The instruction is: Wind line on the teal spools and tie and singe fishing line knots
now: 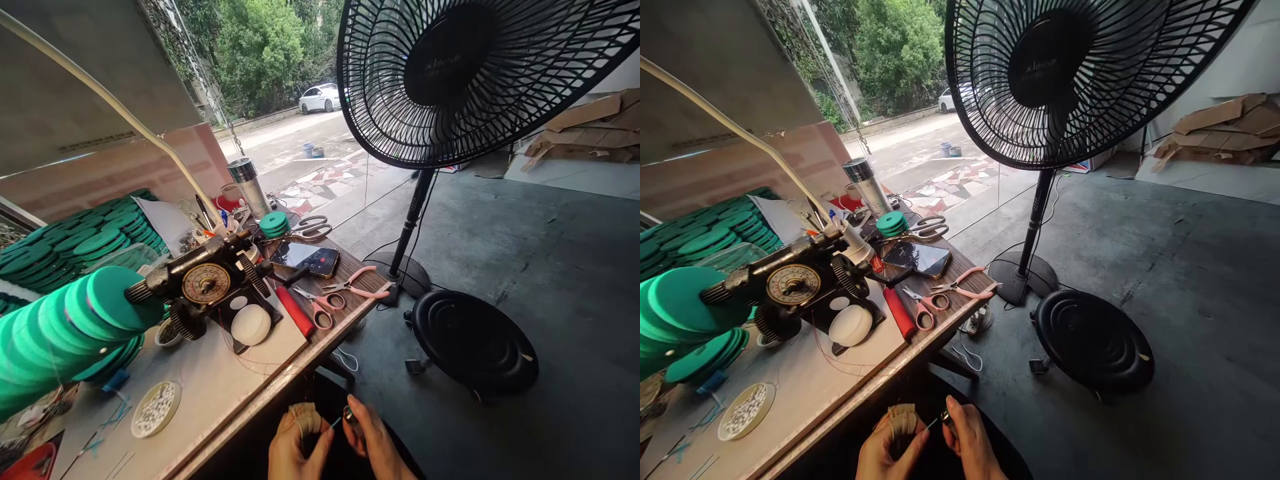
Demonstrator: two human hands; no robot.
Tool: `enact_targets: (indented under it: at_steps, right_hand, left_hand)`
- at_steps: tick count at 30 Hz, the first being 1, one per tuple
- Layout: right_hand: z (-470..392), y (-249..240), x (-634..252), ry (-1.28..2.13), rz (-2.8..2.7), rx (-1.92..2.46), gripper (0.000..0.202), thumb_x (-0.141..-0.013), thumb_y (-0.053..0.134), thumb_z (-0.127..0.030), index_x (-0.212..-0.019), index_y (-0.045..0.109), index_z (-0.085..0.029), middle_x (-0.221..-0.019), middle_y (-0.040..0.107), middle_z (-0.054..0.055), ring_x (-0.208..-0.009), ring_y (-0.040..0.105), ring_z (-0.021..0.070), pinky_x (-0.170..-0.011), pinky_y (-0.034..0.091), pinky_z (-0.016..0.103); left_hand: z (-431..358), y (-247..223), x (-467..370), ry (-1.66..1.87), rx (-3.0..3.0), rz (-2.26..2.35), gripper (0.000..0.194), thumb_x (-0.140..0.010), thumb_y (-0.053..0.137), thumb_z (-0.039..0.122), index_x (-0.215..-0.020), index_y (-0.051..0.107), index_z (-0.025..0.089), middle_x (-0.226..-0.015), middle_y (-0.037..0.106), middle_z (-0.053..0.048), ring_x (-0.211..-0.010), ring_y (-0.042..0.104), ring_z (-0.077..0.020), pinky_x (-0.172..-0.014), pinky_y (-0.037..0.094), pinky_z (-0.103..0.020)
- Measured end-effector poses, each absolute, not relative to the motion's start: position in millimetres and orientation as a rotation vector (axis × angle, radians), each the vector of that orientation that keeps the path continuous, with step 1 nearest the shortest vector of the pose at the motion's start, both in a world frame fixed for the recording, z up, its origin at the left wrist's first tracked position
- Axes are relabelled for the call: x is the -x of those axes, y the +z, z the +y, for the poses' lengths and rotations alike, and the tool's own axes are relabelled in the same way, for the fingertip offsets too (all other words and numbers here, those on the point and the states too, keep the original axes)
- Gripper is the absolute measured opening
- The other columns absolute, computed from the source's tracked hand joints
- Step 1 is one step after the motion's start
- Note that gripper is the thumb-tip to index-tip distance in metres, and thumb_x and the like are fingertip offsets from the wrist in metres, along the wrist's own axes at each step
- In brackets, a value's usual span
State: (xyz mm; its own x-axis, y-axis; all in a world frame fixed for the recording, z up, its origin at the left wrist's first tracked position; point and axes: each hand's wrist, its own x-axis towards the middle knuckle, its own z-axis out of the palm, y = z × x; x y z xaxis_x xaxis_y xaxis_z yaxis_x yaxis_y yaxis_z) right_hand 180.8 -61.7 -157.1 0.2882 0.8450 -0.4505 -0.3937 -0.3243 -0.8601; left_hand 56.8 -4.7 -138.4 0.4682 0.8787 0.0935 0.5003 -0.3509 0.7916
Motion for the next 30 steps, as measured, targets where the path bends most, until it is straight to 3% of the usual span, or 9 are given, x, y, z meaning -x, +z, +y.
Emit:
enact_targets:
  at_steps: [10, 21, 25, 30]
  right_hand:
    - [-59.9, -166.0, -179.1, 1.307, -0.593, 1.344, 0.063, -0.073, 0.020, -0.076, -0.043, 0.030, -0.022, -0.045, 0.029, -0.005, -0.044, 0.030, 0.0110, -0.046, 0.026, 0.026]
    - [-58.7, -165.6, -176.8, 1.319, -0.527, 1.306, 0.062, -0.070, 0.028, -0.078, -0.043, 0.031, -0.022, -0.045, 0.029, -0.005, -0.044, 0.029, 0.0108, -0.046, 0.025, 0.026]
    - [-60.5, -167.9, -179.0, 1.326, -0.428, 1.312, 0.060, -0.076, 0.027, -0.072, -0.044, 0.033, -0.022, -0.044, 0.030, -0.005, -0.044, 0.029, 0.0105, -0.047, 0.026, 0.026]
    - [-66.3, -172.3, -181.2, 1.248, -0.360, 1.200, 0.058, -0.078, 0.035, -0.068, -0.059, 0.055, -0.017, -0.046, 0.034, -0.005, -0.047, 0.033, 0.0113, -0.051, 0.030, 0.025]
  left_hand:
    - [-4.9, -139.4, -57.6, 0.700, -1.991, 1.141, 0.025, -0.074, 0.060, 0.040, -0.057, 0.062, 0.021, -0.060, 0.062, -0.001, -0.062, 0.056, -0.0189, -0.063, 0.040, -0.028]
    - [-5.0, -138.0, -58.8, 0.726, -1.992, 1.117, 0.025, -0.074, 0.061, 0.038, -0.057, 0.061, 0.021, -0.058, 0.062, 0.000, -0.059, 0.055, -0.0174, -0.062, 0.039, -0.027]
    - [-5.7, -134.0, -60.2, 0.732, -1.955, 1.139, 0.025, -0.073, 0.062, 0.038, -0.055, 0.061, 0.021, -0.058, 0.061, 0.000, -0.060, 0.054, -0.0178, -0.062, 0.039, -0.027]
    - [-5.9, -136.4, -59.2, 0.677, -1.770, 1.192, 0.030, -0.068, 0.064, 0.045, -0.053, 0.062, 0.018, -0.054, 0.056, 0.000, -0.057, 0.050, -0.0164, -0.059, 0.038, -0.026]
